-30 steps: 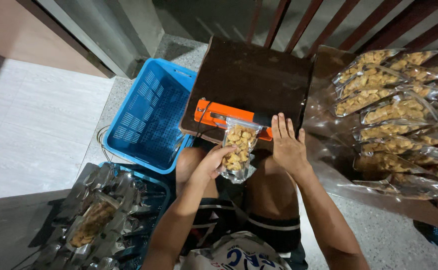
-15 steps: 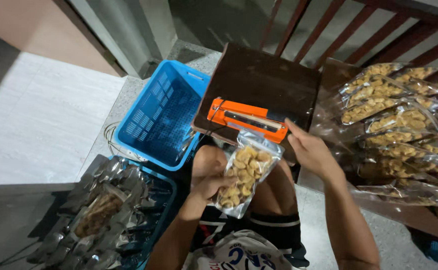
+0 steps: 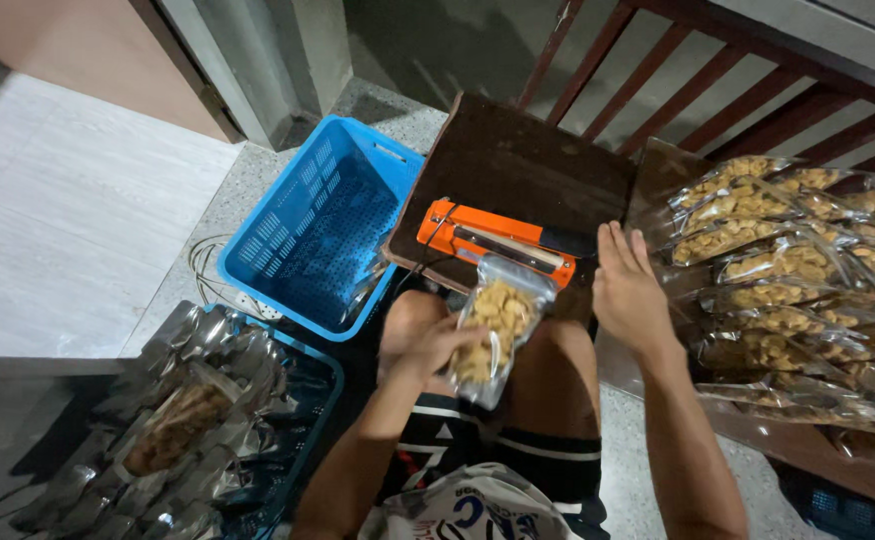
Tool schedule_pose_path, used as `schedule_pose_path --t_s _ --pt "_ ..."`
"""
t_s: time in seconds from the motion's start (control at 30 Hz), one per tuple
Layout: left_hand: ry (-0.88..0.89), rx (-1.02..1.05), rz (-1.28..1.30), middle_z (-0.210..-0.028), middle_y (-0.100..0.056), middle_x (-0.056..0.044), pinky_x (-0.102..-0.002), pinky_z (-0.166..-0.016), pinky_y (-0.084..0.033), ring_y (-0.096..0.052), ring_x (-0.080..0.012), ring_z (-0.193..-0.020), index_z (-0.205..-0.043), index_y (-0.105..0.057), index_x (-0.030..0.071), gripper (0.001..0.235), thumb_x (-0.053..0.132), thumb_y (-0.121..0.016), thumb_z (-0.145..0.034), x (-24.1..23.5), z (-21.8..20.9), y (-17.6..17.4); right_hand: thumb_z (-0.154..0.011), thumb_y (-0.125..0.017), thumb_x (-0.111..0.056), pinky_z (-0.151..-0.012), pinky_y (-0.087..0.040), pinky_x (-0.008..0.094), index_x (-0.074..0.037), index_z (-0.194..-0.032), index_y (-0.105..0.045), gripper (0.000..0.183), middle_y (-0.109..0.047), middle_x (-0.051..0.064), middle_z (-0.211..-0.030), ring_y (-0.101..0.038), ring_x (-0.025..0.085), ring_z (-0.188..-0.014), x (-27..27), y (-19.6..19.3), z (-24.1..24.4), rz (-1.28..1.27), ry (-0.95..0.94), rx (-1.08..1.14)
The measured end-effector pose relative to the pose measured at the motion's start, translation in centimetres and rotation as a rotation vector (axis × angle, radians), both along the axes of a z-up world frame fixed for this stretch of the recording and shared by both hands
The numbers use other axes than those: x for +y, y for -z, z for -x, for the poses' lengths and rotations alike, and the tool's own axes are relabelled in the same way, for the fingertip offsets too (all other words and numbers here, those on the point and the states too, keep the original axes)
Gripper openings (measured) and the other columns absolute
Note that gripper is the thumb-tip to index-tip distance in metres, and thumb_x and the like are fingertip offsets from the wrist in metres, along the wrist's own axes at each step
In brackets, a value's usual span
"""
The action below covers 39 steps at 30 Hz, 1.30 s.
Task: The person sits on the floor and repeatedly places small transparent bags of snacks into an orange handheld heat sealer to seal them. After sealing, the person places the finished bags into a blue plastic basket. The process is repeated continuously throughout the clip.
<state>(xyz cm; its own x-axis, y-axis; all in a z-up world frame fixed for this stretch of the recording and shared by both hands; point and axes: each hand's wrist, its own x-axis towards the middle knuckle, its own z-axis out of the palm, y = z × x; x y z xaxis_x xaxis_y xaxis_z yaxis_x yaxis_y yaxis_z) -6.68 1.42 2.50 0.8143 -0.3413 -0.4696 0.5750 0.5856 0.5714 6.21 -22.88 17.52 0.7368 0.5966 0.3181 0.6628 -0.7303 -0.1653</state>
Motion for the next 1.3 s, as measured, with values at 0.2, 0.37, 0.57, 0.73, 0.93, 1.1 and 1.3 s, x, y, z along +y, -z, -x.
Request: schedule_pose_path --t_s 0.2,0.37,0.57,0.73,0.93,1.1,1.3 --pt "-0.110 -0.016 0.033 -0.109 -0.076 -0.016 -0.035 -0.073 -0.065 -0.078 -0.0232 -0.089 -0.129 -0.062 -0.002 0.041 0.016 -0.068 -0.093 -1.1 -6.1 2.6 -0.081 -0.051 -0.008 -0.115 -0.029 0.065 -0.001 -0.156 -0.034 0.077 -0.032 0.021 -0.164 -0.028 0.048 -0.150 -0.4 5.1 -0.7 0.147 0.180 0.167" --pt "-0.072 -0.300 0.668 -0.115 -0.070 -0.034 -0.038 -0.065 -0.063 -0.075 -0.0306 -0.084 -0.132 -0.054 -0.019 0.028 -0.005 -0.060 -0.108 -0.5 -6.7 3.3 -0.080 -0.052 -0.011 -0.112 -0.031 0.067 0.000 -0.157 -0.035 0.079 -0.034 0.020 -0.164 -0.032 0.045 -0.149 -1.0 7.5 -0.1 0.188 0.179 0.106" --pt "-0.153 0.053 0.018 -0.117 -0.074 -0.017 -0.039 -0.083 -0.064 -0.076 -0.0269 -0.099 -0.131 -0.060 -0.004 0.041 0.011 -0.067 -0.093 -1.3 -6.5 3.5 -0.085 -0.052 -0.012 -0.111 -0.036 0.065 -0.003 -0.157 -0.037 0.074 -0.037 0.016 -0.164 -0.038 0.040 -0.148 -1.5 9.6 0.5 0.119 0.182 0.058" --pt "-0.150 -0.001 0.022 -0.121 -0.072 -0.016 -0.038 -0.084 -0.063 -0.075 -0.0252 -0.102 -0.135 -0.057 -0.002 0.046 0.009 -0.066 -0.091 -0.9 -6.9 3.4 -0.080 -0.054 -0.009 -0.109 -0.037 0.066 -0.004 -0.155 -0.040 0.076 -0.042 0.015 -0.161 -0.042 0.038 -0.145 -1.4 9.9 0.0 0.121 0.200 0.087" --pt "-0.134 0.092 -0.030 -0.119 -0.070 -0.017 -0.043 -0.081 -0.062 -0.072 -0.0281 -0.101 -0.137 -0.053 -0.002 0.050 0.013 -0.066 -0.091 -0.6 -6.6 3.4 -0.080 -0.055 -0.006 -0.110 -0.038 0.066 -0.005 -0.149 -0.051 0.069 -0.051 0.014 -0.154 -0.049 0.036 -0.141 -1.7 9.9 -0.9 0.144 0.194 0.053" --pt "-0.150 0.057 0.033 -0.125 -0.069 -0.018 -0.040 -0.088 -0.062 -0.072 -0.0274 -0.108 -0.140 -0.050 -0.004 0.054 0.013 -0.066 -0.092 -0.7 -6.2 3.0 -0.080 -0.056 -0.005 -0.108 -0.038 0.067 -0.004 -0.148 -0.051 0.069 -0.052 0.014 -0.154 -0.049 0.036 -0.141 -1.7 9.7 -0.8 0.126 0.190 0.084" --pt "-0.136 0.117 -0.041 -0.123 -0.069 -0.020 -0.040 -0.087 -0.062 -0.072 -0.0277 -0.107 -0.140 -0.050 -0.004 0.056 0.017 -0.067 -0.091 -0.6 -6.2 2.7 -0.081 -0.055 -0.002 -0.110 -0.035 0.068 -0.005 -0.151 -0.048 0.070 -0.048 0.013 -0.157 -0.046 0.037 -0.143 -1.7 9.7 -0.7 0.146 0.206 0.138"
